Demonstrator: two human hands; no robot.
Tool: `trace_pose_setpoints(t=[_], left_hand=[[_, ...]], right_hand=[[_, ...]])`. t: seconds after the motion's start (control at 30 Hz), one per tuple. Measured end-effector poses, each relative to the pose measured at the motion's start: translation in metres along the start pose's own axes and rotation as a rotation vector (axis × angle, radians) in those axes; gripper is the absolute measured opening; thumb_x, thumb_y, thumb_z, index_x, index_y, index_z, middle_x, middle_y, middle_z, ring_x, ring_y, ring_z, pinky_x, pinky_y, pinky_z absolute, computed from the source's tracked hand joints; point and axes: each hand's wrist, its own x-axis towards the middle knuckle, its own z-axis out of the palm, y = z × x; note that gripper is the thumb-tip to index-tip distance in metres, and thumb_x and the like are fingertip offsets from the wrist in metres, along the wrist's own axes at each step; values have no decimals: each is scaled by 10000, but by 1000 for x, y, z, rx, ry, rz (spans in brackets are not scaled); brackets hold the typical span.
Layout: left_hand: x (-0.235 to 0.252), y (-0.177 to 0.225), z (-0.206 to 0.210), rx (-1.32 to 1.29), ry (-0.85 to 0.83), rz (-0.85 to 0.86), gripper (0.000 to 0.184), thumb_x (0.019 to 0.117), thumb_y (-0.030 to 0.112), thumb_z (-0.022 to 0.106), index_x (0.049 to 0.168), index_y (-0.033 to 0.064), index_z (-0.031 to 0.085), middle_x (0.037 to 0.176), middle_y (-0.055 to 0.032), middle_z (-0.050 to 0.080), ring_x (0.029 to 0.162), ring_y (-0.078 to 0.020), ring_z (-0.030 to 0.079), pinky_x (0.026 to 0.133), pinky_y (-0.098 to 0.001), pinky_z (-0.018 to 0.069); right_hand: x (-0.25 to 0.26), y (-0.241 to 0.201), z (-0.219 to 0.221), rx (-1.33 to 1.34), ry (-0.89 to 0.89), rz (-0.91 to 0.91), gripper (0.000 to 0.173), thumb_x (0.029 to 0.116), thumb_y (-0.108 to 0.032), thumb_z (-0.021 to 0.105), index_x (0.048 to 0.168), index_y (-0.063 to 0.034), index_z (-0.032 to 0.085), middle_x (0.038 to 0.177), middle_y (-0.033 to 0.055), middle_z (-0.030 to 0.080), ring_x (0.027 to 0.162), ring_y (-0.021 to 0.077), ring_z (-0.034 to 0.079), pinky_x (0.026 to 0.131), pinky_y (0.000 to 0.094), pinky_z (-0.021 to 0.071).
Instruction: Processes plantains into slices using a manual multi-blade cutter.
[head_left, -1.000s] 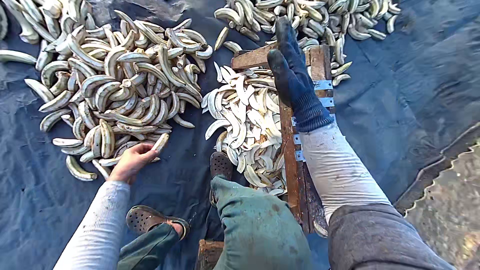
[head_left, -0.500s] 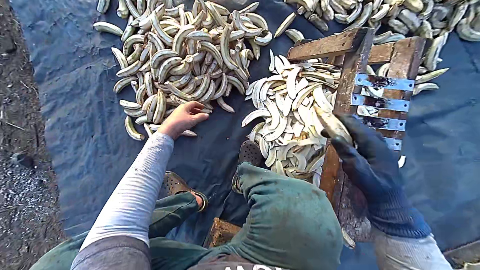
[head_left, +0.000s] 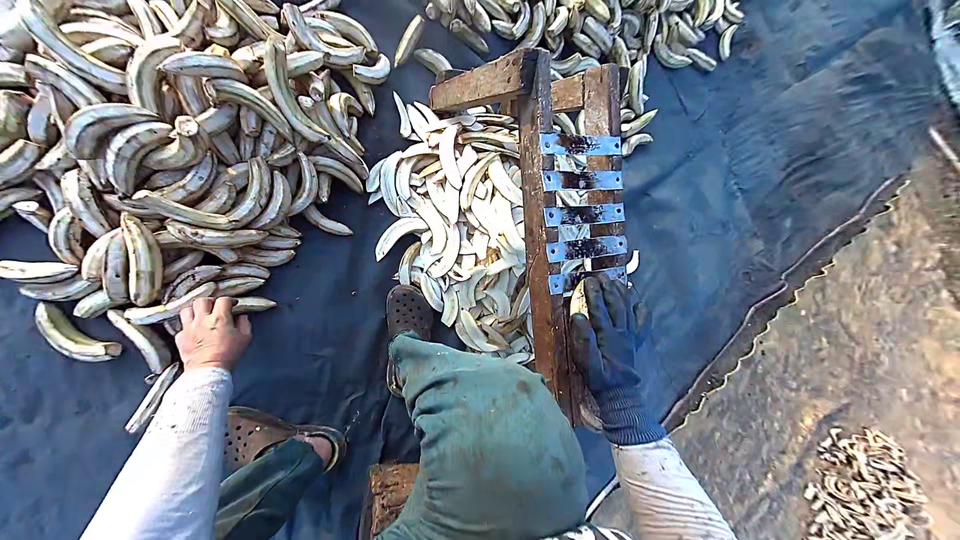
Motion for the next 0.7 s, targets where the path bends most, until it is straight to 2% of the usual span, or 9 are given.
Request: trace_pose_setpoints(t=[0.07,0.17,0.27,0.33,0.4,0.5,0.63,0.67,0.7], left_hand=[[7,0,6,59,3,108,360,970,77,646,1315,-20,623,1426,-317,520,1381,-554,420,927,-758,429],[19,-5,15,136,-28,208,399,932,29,671,1328,1,633,1430,-276,545,1368,-532,448,914,-749,441],[27,-6,17,191,-45,237,347,932,-11,653,1278,-19,652,1396,-281,558,1335,-539,465,900,-744,445],[30,-5,16,256,-67,260,282,963,-10,620,1241,-16,668,1325,-302,581,1298,-546,483,889,-724,448],[32,-4,15,314,-101,262,292,968,-20,609,1251,18,670,1298,-289,599,1297,-529,493,891,-703,457],[35,-6,14,358,-129,238,309,974,-29,595,1270,31,659,1302,-266,601,1316,-506,480,907,-681,451],[37,-6,17,364,-106,260,266,968,-20,612,1215,41,688,1260,-259,617,1282,-502,502,902,-676,450],[35,-1,11,376,-141,258,271,960,-23,621,1213,43,691,1263,-251,619,1283,-491,506,915,-669,446],[31,11,-4,405,-247,228,309,973,-14,611,1270,47,669,1330,-234,599,1336,-468,476,973,-656,426]], right_hand=[[26,0,4,-27,-38,29,595,1069,-452,258,1573,-180,421,1652,99,344,1549,365,245,1202,694,102],[73,-6,7,-70,-106,80,613,1059,-501,223,1622,-271,304,1713,34,192,1586,315,112,1201,695,46],[116,-17,10,-90,-130,108,629,1075,-523,144,1659,-291,127,1736,-2,49,1596,299,11,1187,740,33],[157,-30,13,-127,-118,169,652,1072,-517,135,1659,-233,136,1731,50,67,1594,313,36,1202,703,28],[198,-40,17,-143,-117,206,677,1069,-534,137,1659,-202,126,1730,76,68,1593,310,45,1208,685,18],[241,-51,23,-130,-108,208,696,1064,-550,138,1661,-196,79,1732,67,36,1596,278,16,1218,667,-1],[282,-60,25,-130,-145,224,696,1061,-545,140,1660,-205,38,1732,49,11,1596,278,-17,1200,700,-24],[292,-62,24,-118,-169,220,689,1067,-535,137,1660,-203,26,1732,58,1,1594,292,-24,1192,714,-19],[301,-61,24,-88,-181,217,686,1066,-530,133,1660,-205,22,1732,66,-1,1594,301,-21,1183,731,-14]])
